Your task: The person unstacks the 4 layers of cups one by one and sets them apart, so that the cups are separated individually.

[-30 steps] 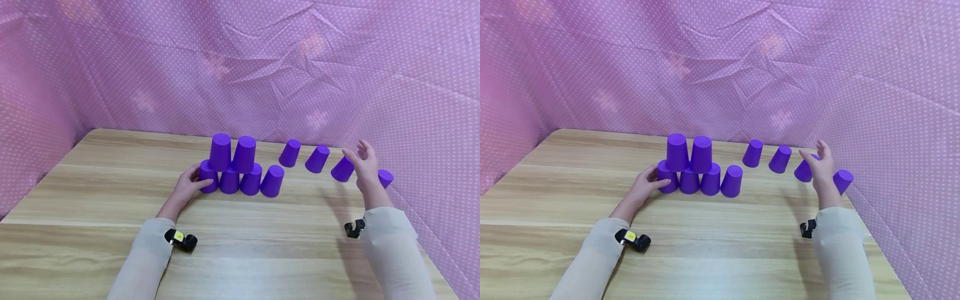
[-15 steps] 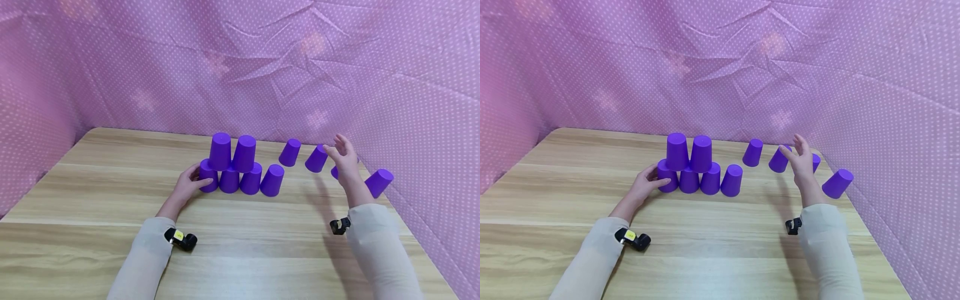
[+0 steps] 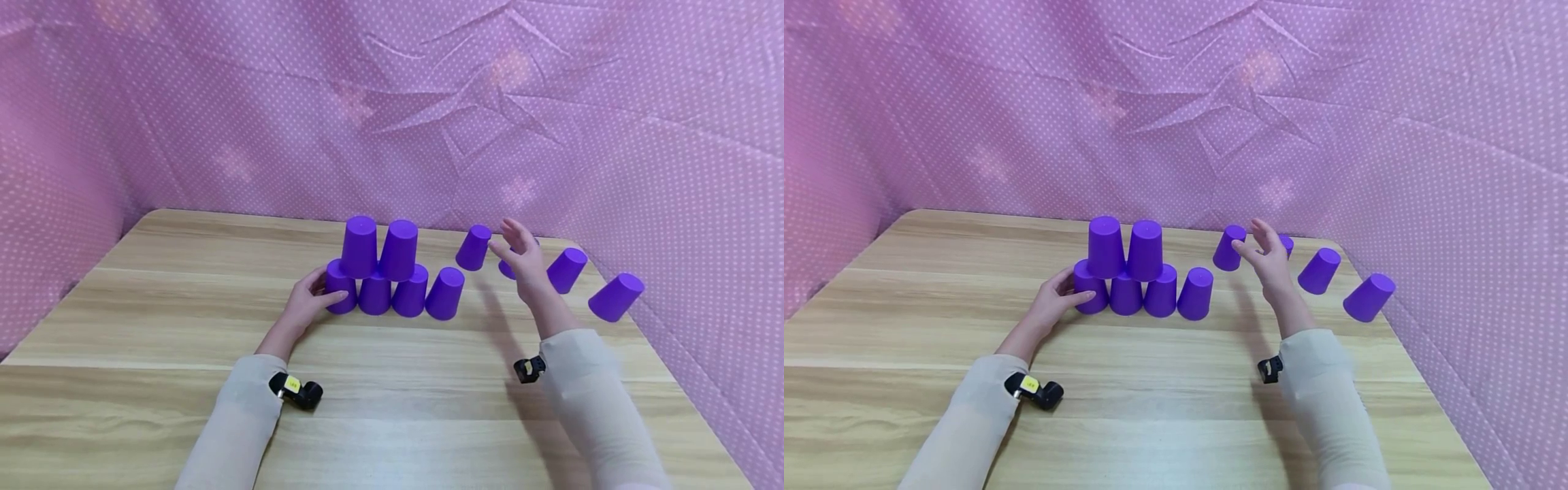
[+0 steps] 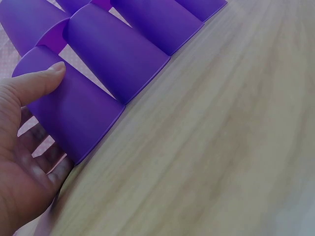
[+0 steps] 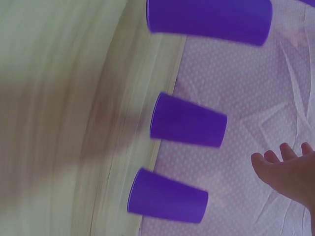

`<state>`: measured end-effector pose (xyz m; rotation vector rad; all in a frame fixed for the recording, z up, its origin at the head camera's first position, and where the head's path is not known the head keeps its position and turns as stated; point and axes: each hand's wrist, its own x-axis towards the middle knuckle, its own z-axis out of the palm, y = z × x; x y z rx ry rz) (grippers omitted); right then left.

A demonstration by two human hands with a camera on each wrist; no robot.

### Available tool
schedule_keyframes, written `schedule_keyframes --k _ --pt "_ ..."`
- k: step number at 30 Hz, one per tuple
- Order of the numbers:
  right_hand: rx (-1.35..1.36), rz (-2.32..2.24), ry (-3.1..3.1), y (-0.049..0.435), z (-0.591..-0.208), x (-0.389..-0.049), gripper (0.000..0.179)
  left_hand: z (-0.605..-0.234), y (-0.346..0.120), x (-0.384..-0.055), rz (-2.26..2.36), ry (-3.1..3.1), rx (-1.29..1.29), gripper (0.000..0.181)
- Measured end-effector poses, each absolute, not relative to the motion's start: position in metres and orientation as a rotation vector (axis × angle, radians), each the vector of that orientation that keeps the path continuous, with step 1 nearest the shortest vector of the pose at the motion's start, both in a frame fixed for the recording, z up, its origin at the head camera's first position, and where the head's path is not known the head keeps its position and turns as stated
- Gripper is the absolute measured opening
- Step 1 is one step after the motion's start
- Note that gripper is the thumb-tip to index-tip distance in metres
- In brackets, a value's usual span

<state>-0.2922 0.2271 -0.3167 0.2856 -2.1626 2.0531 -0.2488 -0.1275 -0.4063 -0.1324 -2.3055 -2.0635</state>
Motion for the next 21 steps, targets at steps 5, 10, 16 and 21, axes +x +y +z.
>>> schedule_keyframes --k 5,10,16,21 --pt "0.353 2.076 -2.178 0.213 -0.320 -0.293 0.061 -0.415 -0.129 -0.254 -2.036 -2.310 -0.137 0.065" --pt "0.374 2.080 -2.213 0.201 -0.323 -0.293 0.061 -0.415 -0.129 -0.254 -2.031 -2.313 -0.134 0.065" --pt "0.396 2.093 -2.246 0.187 -0.326 -0.294 0.059 -0.414 -0.129 -0.255 -2.027 -2.317 -0.134 0.064" --pt "0.478 2.116 -2.251 0.174 -0.329 -0.294 0.058 -0.413 -0.130 -0.255 -2.033 -2.317 -0.144 0.063"
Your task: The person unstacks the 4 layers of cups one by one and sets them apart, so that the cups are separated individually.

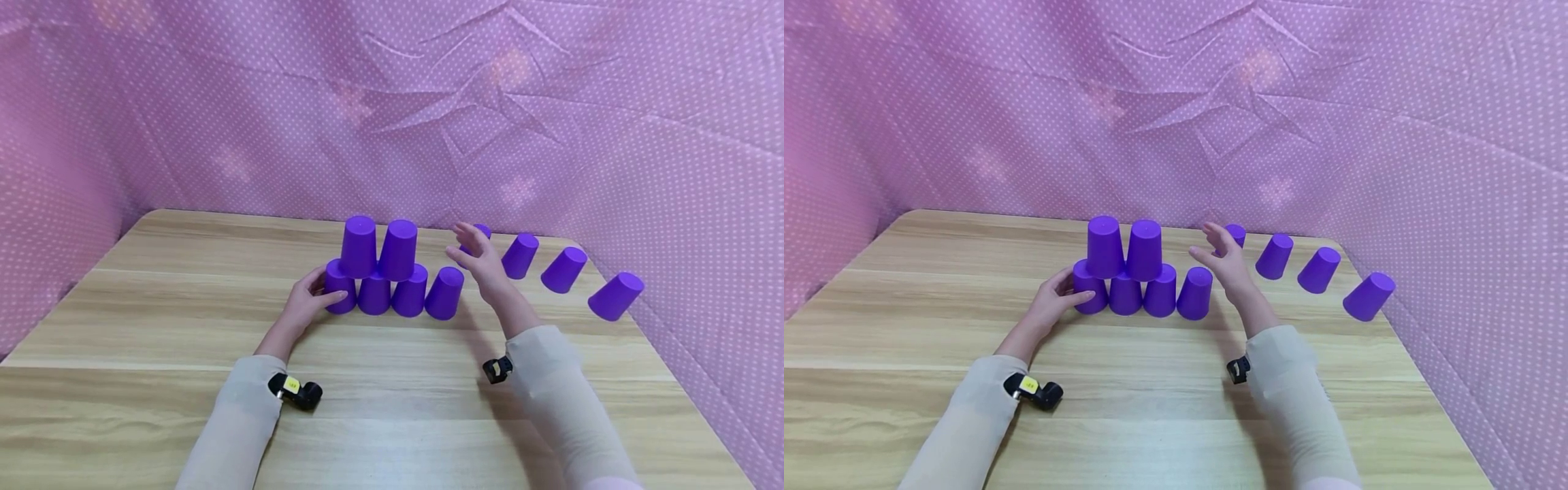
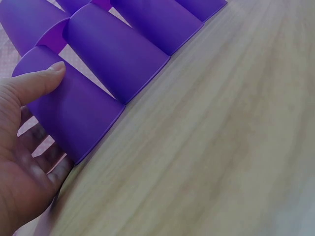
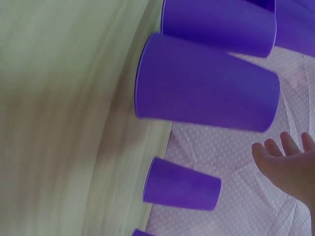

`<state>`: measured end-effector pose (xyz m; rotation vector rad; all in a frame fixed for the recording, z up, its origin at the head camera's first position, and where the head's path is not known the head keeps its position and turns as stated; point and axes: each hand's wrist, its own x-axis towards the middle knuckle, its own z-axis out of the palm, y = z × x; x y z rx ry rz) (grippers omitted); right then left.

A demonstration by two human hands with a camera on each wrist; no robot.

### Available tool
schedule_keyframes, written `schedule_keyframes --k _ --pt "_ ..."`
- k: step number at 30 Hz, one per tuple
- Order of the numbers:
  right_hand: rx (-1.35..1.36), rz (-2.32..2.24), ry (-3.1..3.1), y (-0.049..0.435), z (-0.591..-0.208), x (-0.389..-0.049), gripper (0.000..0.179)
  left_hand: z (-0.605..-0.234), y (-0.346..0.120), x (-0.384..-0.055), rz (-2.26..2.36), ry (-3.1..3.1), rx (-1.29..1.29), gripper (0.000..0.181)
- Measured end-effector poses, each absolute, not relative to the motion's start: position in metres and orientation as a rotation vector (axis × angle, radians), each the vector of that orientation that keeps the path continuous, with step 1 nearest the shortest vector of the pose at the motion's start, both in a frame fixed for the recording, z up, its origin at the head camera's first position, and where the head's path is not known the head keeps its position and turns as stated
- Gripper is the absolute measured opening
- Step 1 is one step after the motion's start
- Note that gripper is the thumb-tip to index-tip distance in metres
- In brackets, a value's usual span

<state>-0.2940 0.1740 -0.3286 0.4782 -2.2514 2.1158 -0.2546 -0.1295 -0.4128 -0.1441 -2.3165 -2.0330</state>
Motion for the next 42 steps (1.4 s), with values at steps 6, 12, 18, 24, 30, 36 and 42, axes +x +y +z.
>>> schedule_keyframes --k 6,12,18,24,30,36,42 --pt "0.521 2.139 -2.242 0.159 -0.331 -0.292 0.057 -0.399 -0.127 -0.246 -2.067 -2.295 -0.160 0.061" --pt "0.576 2.140 -2.239 0.144 -0.330 -0.290 0.055 -0.388 -0.123 -0.239 -2.052 -2.308 -0.162 0.060" --pt "0.633 2.152 -2.247 0.133 -0.332 -0.290 0.055 -0.389 -0.124 -0.239 -2.060 -2.298 -0.164 0.060" --pt "0.633 2.170 -2.259 0.123 -0.331 -0.288 0.055 -0.390 -0.124 -0.239 -2.057 -2.291 -0.178 0.059" --pt "0.601 2.195 -2.288 0.116 -0.328 -0.287 0.057 -0.390 -0.124 -0.239 -2.052 -2.292 -0.180 0.059" --pt "0.547 2.188 -2.327 0.111 -0.325 -0.287 0.059 -0.390 -0.125 -0.239 -2.056 -2.307 -0.173 0.060" --pt "0.597 2.200 -2.298 0.107 -0.325 -0.289 0.056 -0.389 -0.124 -0.238 -2.056 -2.306 -0.172 0.060"
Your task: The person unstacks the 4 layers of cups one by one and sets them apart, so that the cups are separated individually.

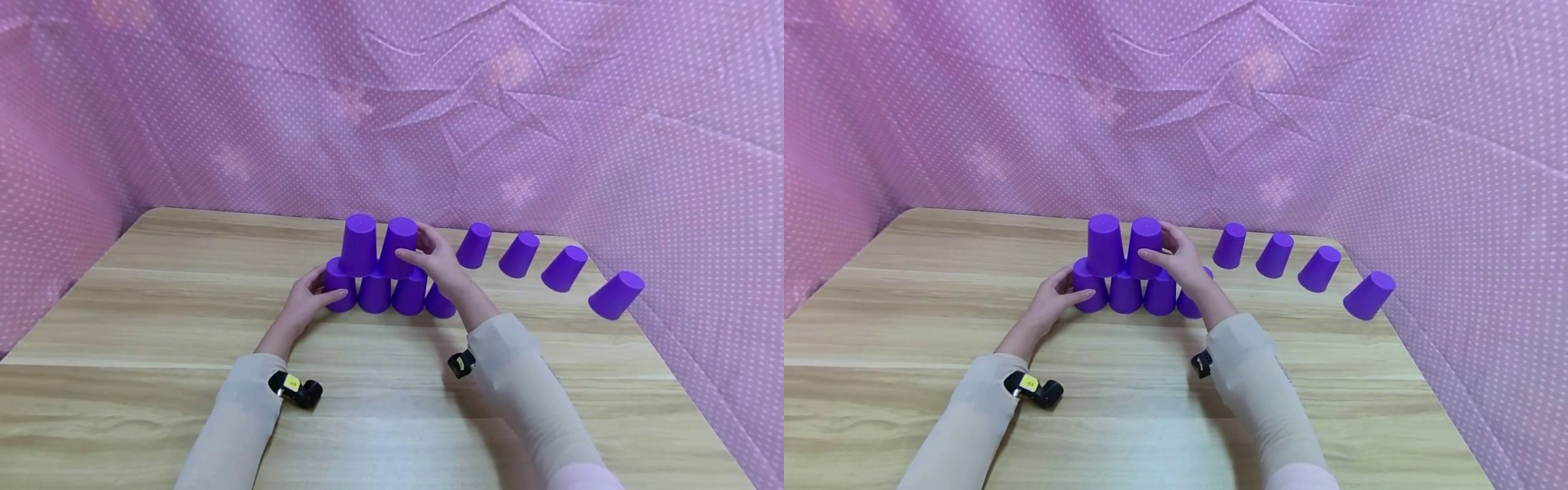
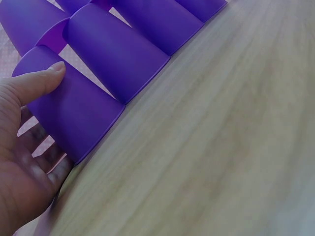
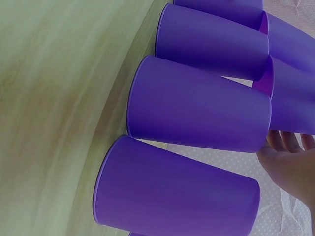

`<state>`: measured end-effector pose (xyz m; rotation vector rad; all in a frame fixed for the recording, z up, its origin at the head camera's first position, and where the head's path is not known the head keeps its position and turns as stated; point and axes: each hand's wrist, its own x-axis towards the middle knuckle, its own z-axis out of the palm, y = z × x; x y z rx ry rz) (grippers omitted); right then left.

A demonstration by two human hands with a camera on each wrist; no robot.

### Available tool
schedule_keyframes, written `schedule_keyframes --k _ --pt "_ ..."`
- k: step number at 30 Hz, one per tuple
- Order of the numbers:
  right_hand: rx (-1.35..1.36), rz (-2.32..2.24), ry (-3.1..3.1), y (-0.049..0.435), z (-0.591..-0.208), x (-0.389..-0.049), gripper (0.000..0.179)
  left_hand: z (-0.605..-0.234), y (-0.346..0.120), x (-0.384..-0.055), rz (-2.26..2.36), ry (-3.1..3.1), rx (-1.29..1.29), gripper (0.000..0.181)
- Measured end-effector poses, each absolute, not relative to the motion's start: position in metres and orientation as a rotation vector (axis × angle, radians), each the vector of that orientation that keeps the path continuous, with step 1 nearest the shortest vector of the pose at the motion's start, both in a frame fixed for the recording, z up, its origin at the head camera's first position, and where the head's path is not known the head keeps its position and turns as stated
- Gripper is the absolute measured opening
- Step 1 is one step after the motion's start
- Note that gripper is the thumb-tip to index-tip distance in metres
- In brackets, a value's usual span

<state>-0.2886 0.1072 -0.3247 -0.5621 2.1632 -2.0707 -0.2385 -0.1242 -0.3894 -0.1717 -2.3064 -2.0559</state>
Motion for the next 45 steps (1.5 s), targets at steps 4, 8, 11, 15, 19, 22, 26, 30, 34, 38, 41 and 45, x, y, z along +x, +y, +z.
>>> schedule_keyframes --k 4,8,11,15,19,22,26,30,34,38,41,45 --pt "-0.562 -2.076 2.157 0.106 -0.324 -0.289 0.054 -0.389 -0.124 -0.239 -2.052 -2.299 -0.181 0.060" --pt "-0.550 -2.081 2.161 0.105 -0.324 -0.288 0.053 -0.390 -0.125 -0.239 -2.053 -2.300 -0.174 0.060" --pt "-0.548 -2.086 2.162 0.105 -0.324 -0.288 0.052 -0.390 -0.124 -0.239 -2.058 -2.300 -0.170 0.060" --pt "-0.543 -2.089 2.165 0.106 -0.325 -0.288 0.052 -0.389 -0.124 -0.238 -2.061 -2.298 -0.175 0.059" --pt "-0.528 -2.083 2.174 0.108 -0.323 -0.287 0.053 -0.391 -0.124 -0.240 -2.073 -2.291 -0.176 0.060" --pt "-0.506 -2.088 2.169 0.110 -0.319 -0.286 0.055 -0.398 -0.127 -0.244 -2.084 -2.287 -0.160 0.062" --pt "-0.482 -2.090 2.181 0.113 -0.312 -0.284 0.056 -0.408 -0.129 -0.251 -2.066 -2.300 -0.137 0.063" --pt "-0.498 -2.122 2.194 0.118 -0.308 -0.285 0.055 -0.411 -0.129 -0.253 -2.034 -2.318 -0.130 0.064" --pt "-0.538 -2.166 2.218 0.125 -0.305 -0.287 0.052 -0.407 -0.129 -0.251 -2.032 -2.321 -0.126 0.063" --pt "-0.547 -2.203 2.227 0.133 -0.302 -0.287 0.051 -0.395 -0.126 -0.243 -2.043 -2.323 -0.135 0.061" --pt "-0.513 -2.235 2.234 0.141 -0.300 -0.286 0.053 -0.390 -0.124 -0.239 -2.047 -2.320 -0.147 0.060" --pt "-0.483 -2.278 2.248 0.154 -0.298 -0.286 0.053 -0.389 -0.124 -0.239 -2.048 -2.320 -0.147 0.060"
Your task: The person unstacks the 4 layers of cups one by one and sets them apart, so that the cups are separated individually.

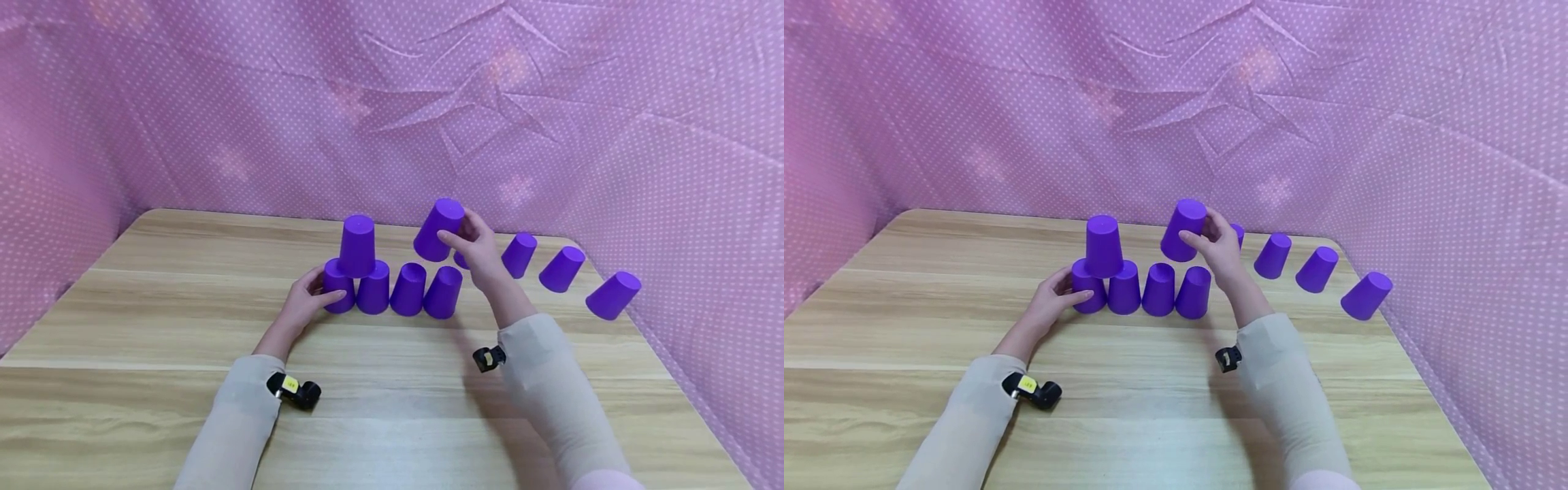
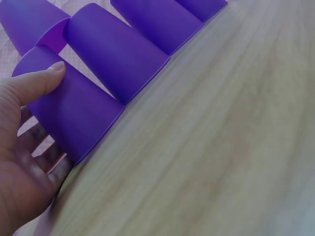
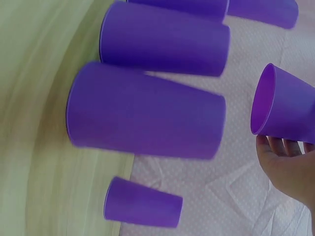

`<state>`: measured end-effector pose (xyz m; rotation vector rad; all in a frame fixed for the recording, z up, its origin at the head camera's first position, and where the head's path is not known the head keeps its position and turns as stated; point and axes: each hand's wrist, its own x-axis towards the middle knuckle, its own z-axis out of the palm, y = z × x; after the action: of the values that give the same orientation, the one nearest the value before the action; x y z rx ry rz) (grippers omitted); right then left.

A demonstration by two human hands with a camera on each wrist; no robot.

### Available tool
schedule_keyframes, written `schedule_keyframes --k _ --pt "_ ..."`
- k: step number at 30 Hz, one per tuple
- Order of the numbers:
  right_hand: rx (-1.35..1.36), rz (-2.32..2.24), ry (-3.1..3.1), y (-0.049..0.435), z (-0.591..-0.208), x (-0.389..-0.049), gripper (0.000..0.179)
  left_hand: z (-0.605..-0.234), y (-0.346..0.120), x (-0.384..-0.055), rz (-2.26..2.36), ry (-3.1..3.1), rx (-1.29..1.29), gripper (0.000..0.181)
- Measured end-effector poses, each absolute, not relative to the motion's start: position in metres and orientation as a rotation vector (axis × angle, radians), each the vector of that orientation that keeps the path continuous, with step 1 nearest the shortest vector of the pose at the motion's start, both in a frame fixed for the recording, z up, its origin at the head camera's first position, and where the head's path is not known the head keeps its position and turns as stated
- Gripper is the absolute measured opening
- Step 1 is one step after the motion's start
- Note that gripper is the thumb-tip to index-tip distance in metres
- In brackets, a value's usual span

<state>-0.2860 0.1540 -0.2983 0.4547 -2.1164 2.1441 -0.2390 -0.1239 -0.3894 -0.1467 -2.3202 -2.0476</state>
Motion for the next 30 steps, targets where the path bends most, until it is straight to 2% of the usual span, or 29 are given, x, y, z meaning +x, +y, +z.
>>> schedule_keyframes --k 11,23,30 --pt "0.377 2.115 -2.025 0.202 -0.300 -0.285 0.049 -0.390 -0.124 -0.239 -2.043 -2.346 -0.125 0.061" --pt "0.256 2.129 -1.975 0.253 -0.311 -0.276 0.048 -0.415 -0.128 -0.255 -2.024 -2.336 -0.124 0.065" --pt "0.275 2.155 -1.905 0.281 -0.316 -0.268 0.039 -0.414 -0.130 -0.255 -2.020 -2.332 -0.133 0.065"
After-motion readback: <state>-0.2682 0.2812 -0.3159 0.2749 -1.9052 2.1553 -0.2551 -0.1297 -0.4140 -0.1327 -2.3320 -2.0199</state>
